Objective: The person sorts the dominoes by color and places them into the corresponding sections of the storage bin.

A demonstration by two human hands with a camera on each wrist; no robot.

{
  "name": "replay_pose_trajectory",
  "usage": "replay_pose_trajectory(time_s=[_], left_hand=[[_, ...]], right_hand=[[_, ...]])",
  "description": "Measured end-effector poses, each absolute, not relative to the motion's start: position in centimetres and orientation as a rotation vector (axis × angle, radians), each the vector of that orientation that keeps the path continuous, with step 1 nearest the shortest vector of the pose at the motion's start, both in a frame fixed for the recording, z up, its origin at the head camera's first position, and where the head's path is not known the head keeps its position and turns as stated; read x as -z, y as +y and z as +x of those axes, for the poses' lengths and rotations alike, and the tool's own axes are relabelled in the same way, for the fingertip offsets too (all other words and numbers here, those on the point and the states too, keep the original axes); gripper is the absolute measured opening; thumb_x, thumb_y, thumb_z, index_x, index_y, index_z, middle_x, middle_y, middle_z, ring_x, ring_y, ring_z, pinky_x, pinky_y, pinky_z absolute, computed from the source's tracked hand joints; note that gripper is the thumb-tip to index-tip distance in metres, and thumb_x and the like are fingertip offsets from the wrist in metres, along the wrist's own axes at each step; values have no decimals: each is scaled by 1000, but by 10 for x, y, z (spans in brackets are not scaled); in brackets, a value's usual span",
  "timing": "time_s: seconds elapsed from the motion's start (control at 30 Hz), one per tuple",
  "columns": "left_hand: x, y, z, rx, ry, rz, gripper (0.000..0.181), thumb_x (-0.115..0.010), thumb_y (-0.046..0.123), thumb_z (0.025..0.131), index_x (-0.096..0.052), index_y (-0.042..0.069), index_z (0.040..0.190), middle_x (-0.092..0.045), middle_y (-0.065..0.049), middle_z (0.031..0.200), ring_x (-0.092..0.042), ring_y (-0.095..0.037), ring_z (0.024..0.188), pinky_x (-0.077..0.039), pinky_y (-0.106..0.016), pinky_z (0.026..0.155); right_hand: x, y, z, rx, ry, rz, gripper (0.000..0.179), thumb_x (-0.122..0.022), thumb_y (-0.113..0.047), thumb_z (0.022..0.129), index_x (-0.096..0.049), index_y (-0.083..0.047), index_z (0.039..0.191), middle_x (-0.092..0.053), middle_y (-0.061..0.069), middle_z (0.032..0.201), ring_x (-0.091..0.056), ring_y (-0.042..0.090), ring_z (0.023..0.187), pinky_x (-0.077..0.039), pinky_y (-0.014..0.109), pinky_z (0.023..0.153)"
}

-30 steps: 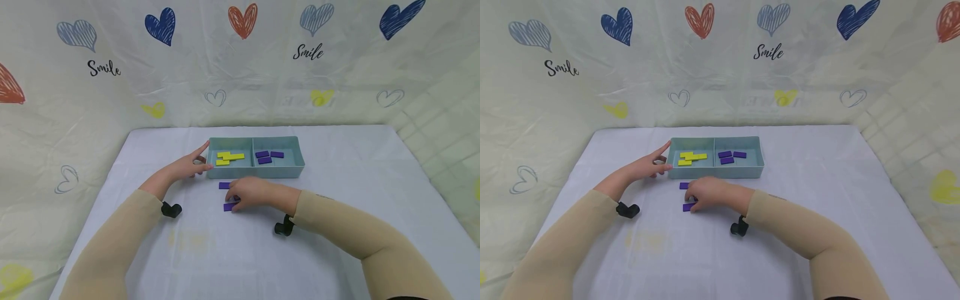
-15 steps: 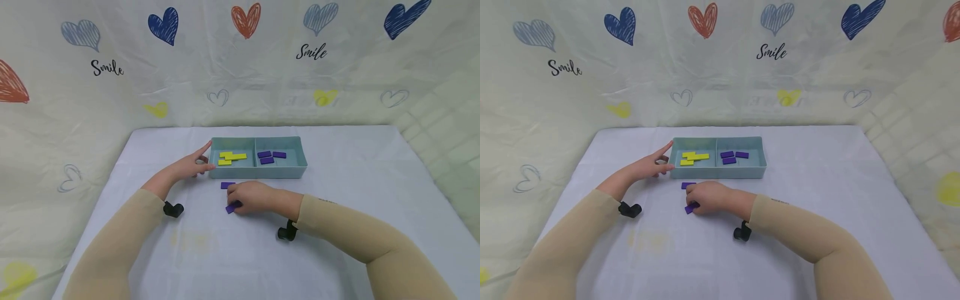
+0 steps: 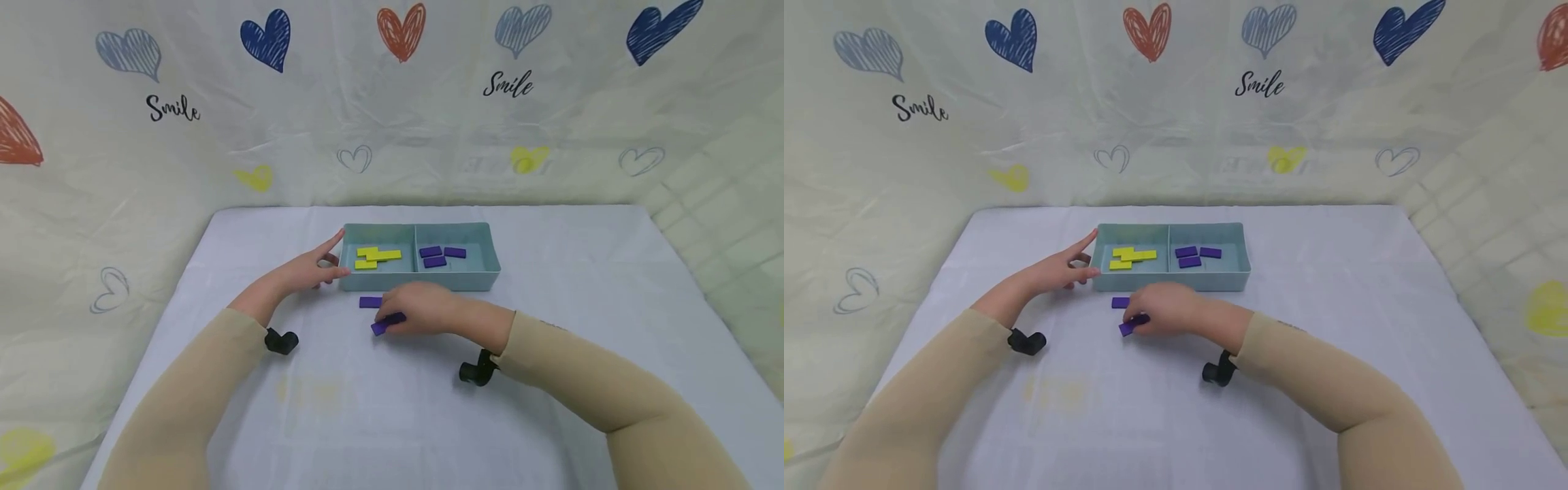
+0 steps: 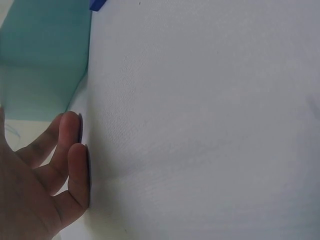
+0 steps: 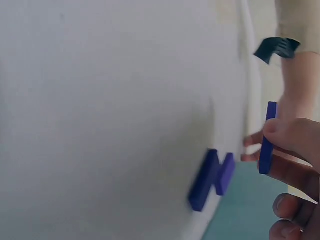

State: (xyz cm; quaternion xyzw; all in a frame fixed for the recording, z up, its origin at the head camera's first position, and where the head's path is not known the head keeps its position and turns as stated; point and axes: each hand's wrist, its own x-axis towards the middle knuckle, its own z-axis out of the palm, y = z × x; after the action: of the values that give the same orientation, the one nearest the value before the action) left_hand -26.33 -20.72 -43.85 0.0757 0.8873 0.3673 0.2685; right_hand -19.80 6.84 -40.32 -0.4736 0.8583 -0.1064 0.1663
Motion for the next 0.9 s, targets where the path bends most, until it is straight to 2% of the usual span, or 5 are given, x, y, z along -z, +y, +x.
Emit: replay_pose_trajectory(time_s=[0.3, 0.5, 0.67, 0.9], left_hand=[[437, -207, -263, -985, 2391, 202, 90, -65, 58, 89, 4, 64, 147, -45, -6, 144, -60, -26, 105, -47, -44, 93], [439, -207, -263, -982, 2389, 206, 90, -65, 58, 89, 4, 64, 147, -45, -6, 144, -60, -26, 105, -48, -43, 93], [438, -207, -263, -984, 2395, 216, 90, -64, 57, 90, 4, 62, 149, -45, -8, 144, -60, -26, 106, -48, -44, 94], [436, -207, -263, -988, 2391, 214, 91, -65, 58, 89, 4, 62, 148, -45, -7, 144, -60, -26, 105, -48, -43, 93]], right_hand=[[367, 93, -212, 427, 2523, -1260, 26, -73, -27, 91, -75, -23, 117, -68, -11, 106, -63, 12, 100, -51, 28, 85], [348, 124, -230, 524, 2602, -1118, 25, -74, -24, 91, -76, -23, 116, -67, -9, 106, -58, 16, 87, -50, 32, 75], [338, 148, -246, 558, 2655, -997, 24, -74, -24, 91, -76, -23, 115, -68, -7, 107, -58, 15, 88, -51, 33, 78], [336, 165, -265, 479, 2683, -958, 24, -73, -25, 91, -76, -23, 115, -65, -8, 96, -52, 17, 77, -46, 34, 68]])
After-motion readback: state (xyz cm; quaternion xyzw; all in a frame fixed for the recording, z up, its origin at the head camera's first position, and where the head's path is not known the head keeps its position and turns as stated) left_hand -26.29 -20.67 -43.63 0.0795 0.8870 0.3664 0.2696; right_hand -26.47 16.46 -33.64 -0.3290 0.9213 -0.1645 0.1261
